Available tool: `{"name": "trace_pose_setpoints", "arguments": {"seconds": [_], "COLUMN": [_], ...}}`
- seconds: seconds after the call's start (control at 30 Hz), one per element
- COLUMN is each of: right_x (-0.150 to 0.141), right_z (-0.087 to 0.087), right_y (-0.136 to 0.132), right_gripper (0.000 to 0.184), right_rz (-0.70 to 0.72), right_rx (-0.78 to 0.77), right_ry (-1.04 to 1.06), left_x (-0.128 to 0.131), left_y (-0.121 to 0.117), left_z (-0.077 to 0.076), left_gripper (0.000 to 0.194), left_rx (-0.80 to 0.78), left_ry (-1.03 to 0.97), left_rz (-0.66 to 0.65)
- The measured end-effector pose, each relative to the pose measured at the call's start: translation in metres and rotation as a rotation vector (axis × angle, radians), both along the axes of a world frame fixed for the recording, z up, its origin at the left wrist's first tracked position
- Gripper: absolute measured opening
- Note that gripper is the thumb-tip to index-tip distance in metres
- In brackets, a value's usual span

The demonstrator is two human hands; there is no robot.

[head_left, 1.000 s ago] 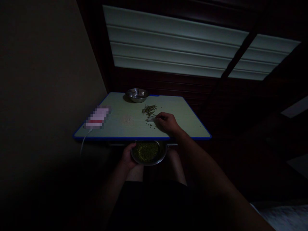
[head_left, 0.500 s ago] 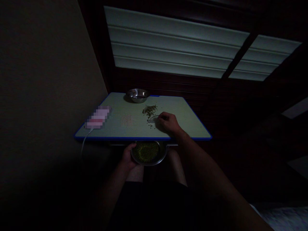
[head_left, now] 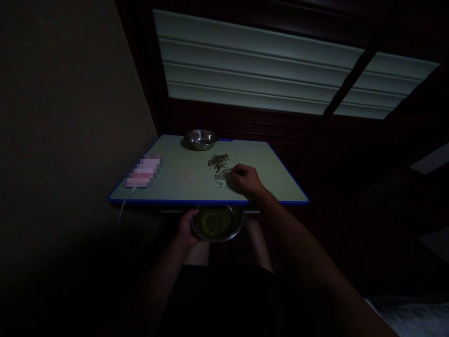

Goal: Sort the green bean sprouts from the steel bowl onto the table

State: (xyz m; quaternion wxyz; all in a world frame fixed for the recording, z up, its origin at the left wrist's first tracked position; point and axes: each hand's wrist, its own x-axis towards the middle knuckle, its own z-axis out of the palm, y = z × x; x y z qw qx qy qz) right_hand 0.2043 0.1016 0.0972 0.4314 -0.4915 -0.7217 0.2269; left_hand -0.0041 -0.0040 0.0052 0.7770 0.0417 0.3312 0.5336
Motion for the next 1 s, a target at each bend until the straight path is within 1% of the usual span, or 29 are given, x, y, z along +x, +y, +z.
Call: {"name": "trace_pose_setpoints", "arguments": {"seconds": [0.17,0.3,0.47,0.6,0.77,1.0], "right_x": [0.001,0.0,0.001,0.001,0.001,0.001], "right_z": [-0.001,-0.002,-0.002,-0.001,-0.001,-0.002], "right_y": [0.001,0.001,0.001,0.001,0.0,0.002], "right_gripper": [0.013,0.014,0.015,0.015,0.016,0.015], "right_rz": [0.014,0.005,-0.028,-0.029,0.021,0.027], "right_rx": [0.007,0.001,0.032,0.058,0.059,0.039], "right_ry": [-0.019,-0.028,-0.056,-0.08,-0.057,-0.025], "left_x": [-0.001,0.0,-0.001,0.0,0.002,0.002], "left_y": [0.001,0.001,0.002,0.001,0.0,0.0], "left_z": [-0.002,-0.003,-0.006,-0.003,0.003,0.002], "left_gripper": [0.026,0.024,0.028,0.024,0.02,0.022], "left_rx": [0.002,0.008,0.027,0.016,-0.017,0.008], "left_ry": [-0.022,-0.004,-0.026,-0.012,0.014,-0.009], "left_rz": [-0.036,-0.002,-0.005,0.0,0.001,-0.002]}}
